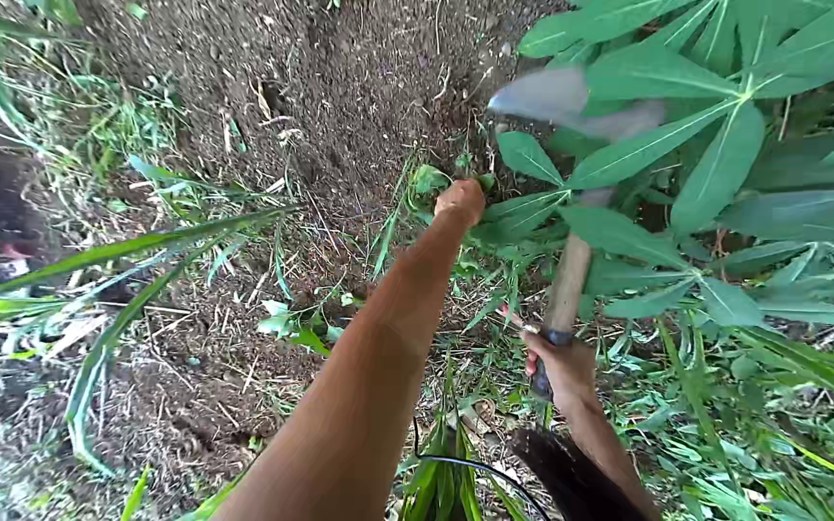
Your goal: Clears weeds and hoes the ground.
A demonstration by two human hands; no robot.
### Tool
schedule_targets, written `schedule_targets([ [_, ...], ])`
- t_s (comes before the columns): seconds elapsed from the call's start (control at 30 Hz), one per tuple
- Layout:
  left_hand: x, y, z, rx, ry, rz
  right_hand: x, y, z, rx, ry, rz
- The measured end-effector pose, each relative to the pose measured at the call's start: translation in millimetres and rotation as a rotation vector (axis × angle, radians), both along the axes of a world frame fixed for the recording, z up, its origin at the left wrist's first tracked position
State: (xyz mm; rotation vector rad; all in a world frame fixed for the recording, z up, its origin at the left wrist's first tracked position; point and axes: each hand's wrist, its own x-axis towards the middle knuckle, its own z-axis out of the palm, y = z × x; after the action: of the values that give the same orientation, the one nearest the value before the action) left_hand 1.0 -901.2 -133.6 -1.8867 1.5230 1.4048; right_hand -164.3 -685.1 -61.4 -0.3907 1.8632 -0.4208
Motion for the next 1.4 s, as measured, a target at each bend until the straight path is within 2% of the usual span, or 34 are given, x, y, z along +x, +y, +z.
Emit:
schedule_targets([
  [0.1, 4.8, 16.4, 0.1, 0.013, 0.071, 0.127, 4.0, -7.1, -27.0, 0.002, -0.02, 0.026],
  [0.17, 19.6, 39.9, 11.5, 0.004, 0.063, 0.051, -5.1, 31.5, -39.8, 0.195, -0.018, 0.153],
  [0.23, 38.4, 74.4, 29.1, -0.044, -0.016, -0.095, -12.7, 74.8, -37.1, 0.281, -0.091, 0.126],
  [0.27, 48.8, 87.8, 31.3, -0.123, -0.07, -0.187, -12.9, 87.3, -31.4, 0.285, -0.092, 0.093],
  [0.33, 66.0, 102.4, 22.5, -0.451, -0.113, -0.343, -10.8, 92.6, -17.3, 0.256, -0.026, 0.087],
  [0.4, 73.5, 79.4, 7.5, -0.793, -0.095, -0.452, -3.4, 71.5, -8.5, 0.149, 0.019, 0.087],
  [0.43, 72.2, 58.9, 1.0, -0.86, -0.122, -0.441, 3.9, 54.2, -6.9, 0.077, 0.022, 0.066],
  [0.5, 64.5, 20.9, -15.1, -0.755, -0.22, -0.197, 25.0, 21.0, -10.3, -0.065, -0.009, -0.004],
  [0.57, 53.8, -2.1, -28.7, -0.484, -0.266, 0.193, 45.2, 4.6, -24.0, -0.135, -0.034, -0.03],
  [0.6, 49.4, -8.2, -30.7, -0.339, -0.244, 0.347, 50.0, 5.3, -34.2, -0.099, -0.015, 0.014],
  [0.67, 49.1, -12.5, -26.8, -0.145, -0.118, 0.49, 47.5, 18.1, -52.5, 0.105, 0.05, 0.183],
  [0.73, 59.9, -11.9, -19.9, -0.104, -0.063, 0.442, 40.5, 29.9, -52.9, 0.176, 0.045, 0.205],
  [0.8, 81.3, -6.2, -20.1, -0.12, -0.079, 0.334, 35.5, 28.7, -32.8, 0.127, 0.011, 0.113],
  [0.87, 101.6, 19.3, -21.3, -0.082, -0.094, 0.264, 31.0, 27.0, -18.0, 0.054, 0.025, 0.029],
  [0.93, 114.5, 49.7, -23.2, -0.049, -0.095, 0.3, 20.4, 31.4, -16.0, 0.037, 0.12, 0.03],
  [1.0, 118.2, 78.4, -22.5, -0.091, -0.1, 0.38, 2.9, 56.8, -18.4, 0.163, 0.267, 0.146],
  [1.07, 105.3, 81.0, -7.4, -0.181, -0.086, 0.399, -16.8, 91.2, -14.9, 0.37, 0.328, 0.254],
  [1.13, 80.4, 64.9, 5.8, -0.249, -0.026, 0.399, -27.9, 116.0, 0.5, 0.49, 0.365, 0.318],
  [1.2, 42.7, 45.3, 12.7, -0.22, 0.004, 0.412, -31.0, 124.9, 11.9, 0.445, 0.403, 0.297],
  [1.27, 2.7, 33.3, 9.2, -0.113, 0.006, 0.424, -22.9, 112.6, 14.1, 0.305, 0.397, 0.181],
  [1.33, -26.5, 31.3, -6.9, -0.027, -0.009, 0.398, -9.6, 91.2, 5.7, 0.131, 0.314, 0.059],
  [1.4, -42.7, 35.9, -18.1, 0.037, -0.05, 0.328, -1.6, 84.8, -10.4, 0.085, 0.225, 0.027],
])
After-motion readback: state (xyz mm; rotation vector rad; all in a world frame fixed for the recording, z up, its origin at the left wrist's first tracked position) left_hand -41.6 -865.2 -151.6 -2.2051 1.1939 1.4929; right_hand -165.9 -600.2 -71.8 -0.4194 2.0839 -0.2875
